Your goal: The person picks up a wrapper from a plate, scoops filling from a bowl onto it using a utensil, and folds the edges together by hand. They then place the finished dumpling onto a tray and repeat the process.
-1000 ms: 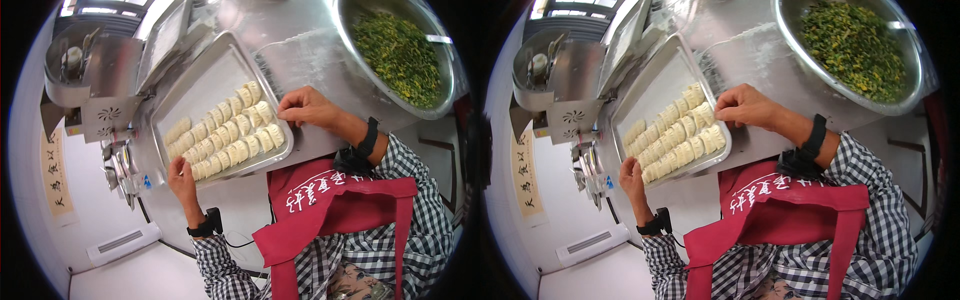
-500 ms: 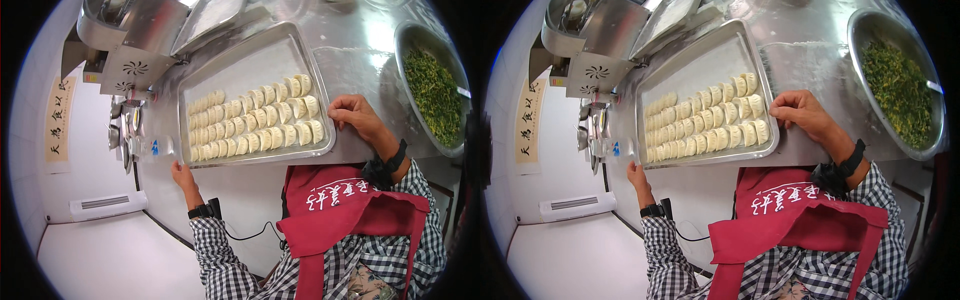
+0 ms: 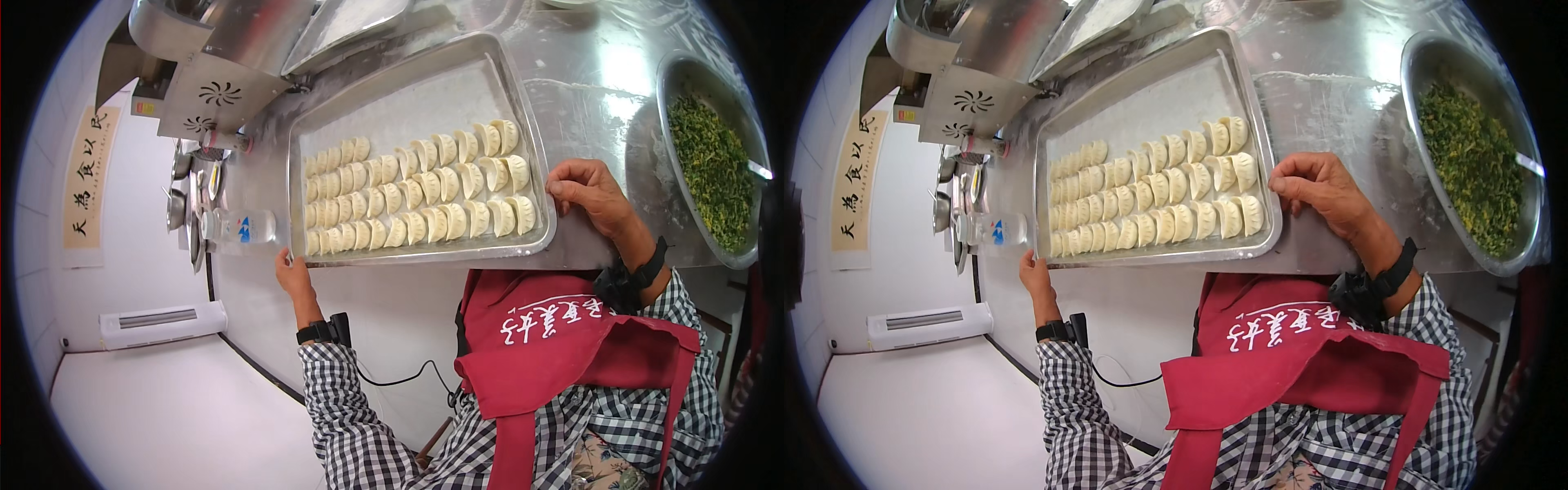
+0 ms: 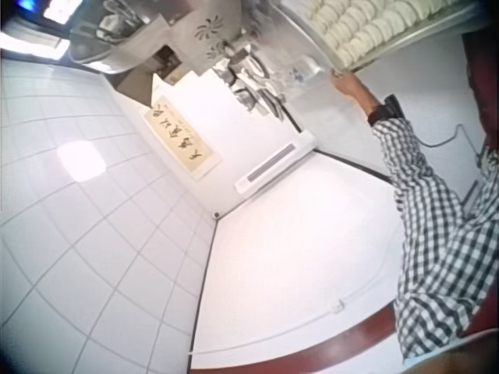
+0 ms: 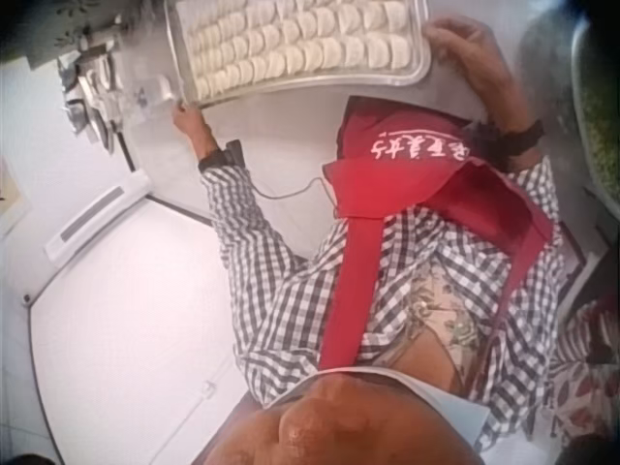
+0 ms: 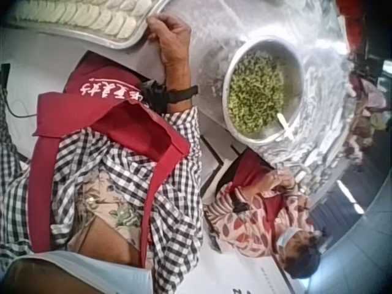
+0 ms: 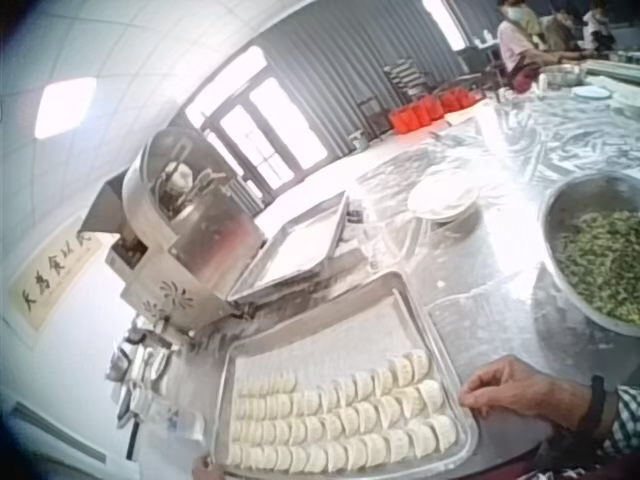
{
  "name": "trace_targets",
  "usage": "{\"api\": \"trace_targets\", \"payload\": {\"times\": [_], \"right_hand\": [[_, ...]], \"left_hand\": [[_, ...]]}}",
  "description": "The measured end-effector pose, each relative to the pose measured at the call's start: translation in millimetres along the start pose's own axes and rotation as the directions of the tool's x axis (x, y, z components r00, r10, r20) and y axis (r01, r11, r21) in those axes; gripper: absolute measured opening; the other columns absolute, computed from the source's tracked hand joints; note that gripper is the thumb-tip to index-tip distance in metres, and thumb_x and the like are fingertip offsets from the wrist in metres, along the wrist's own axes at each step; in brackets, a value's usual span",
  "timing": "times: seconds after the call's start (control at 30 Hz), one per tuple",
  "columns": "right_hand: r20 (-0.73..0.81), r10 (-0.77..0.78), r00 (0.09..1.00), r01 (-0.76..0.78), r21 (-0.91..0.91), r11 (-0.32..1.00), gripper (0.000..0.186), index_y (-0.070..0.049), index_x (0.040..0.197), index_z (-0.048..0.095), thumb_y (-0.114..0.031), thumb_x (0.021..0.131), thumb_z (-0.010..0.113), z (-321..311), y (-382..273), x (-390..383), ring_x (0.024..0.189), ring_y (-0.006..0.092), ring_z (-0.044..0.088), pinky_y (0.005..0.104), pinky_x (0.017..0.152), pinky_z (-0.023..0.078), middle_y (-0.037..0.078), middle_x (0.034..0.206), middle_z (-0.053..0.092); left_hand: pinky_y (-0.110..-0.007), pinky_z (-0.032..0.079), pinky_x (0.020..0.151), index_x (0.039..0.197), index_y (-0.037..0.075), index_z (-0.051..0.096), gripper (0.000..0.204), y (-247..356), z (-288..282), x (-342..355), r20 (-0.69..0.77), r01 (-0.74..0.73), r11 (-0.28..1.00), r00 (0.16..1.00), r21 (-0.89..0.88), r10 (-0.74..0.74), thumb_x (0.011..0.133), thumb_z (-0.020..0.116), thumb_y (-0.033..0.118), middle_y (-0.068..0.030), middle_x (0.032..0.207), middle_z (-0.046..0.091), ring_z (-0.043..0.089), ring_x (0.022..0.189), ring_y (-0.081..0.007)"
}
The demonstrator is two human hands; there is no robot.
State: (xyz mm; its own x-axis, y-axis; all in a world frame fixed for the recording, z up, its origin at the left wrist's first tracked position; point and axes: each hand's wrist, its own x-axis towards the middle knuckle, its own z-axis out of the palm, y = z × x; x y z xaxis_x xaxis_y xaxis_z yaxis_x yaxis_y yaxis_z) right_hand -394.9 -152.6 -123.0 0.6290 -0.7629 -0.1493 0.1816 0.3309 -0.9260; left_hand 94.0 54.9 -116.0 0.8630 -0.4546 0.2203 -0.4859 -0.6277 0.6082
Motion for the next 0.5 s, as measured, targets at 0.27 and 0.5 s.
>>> {"api": "trace_targets", "payload": {"times": [0.27,0.5], "right_hand": [[0.014,-0.012,1.000,0.012,-0.002,1.000,0.010,-0.003,0.085,0.062,-0.011,0.080,0.061,1,-1,-1,0.055,0.0042,0.053,0.0162,0.047,0.042,-0.001,0.067,0.058],[0.079,0.018,0.997,-0.016,-0.024,1.000,0.010,-0.001,0.087,0.061,-0.009,0.080,0.060,1,-4,-3,0.054,0.0047,0.053,0.0166,0.047,0.042,0.000,0.067,0.058]], "left_hand": [[-0.030,0.044,0.080,0.114,-0.009,0.047,0.042,-31,14,12,0.067,0.120,0.960,0.992,-0.252,-0.106,0.073,0.048,0.002,-0.0197,0.108,0.055,0.056,0.092,-0.0242],[-0.032,0.046,0.077,0.113,-0.010,0.047,0.042,-14,14,-4,0.031,0.022,0.987,0.999,-0.162,-0.017,0.073,0.042,0.001,-0.0200,0.107,0.055,0.057,0.088,-0.0253]]}}
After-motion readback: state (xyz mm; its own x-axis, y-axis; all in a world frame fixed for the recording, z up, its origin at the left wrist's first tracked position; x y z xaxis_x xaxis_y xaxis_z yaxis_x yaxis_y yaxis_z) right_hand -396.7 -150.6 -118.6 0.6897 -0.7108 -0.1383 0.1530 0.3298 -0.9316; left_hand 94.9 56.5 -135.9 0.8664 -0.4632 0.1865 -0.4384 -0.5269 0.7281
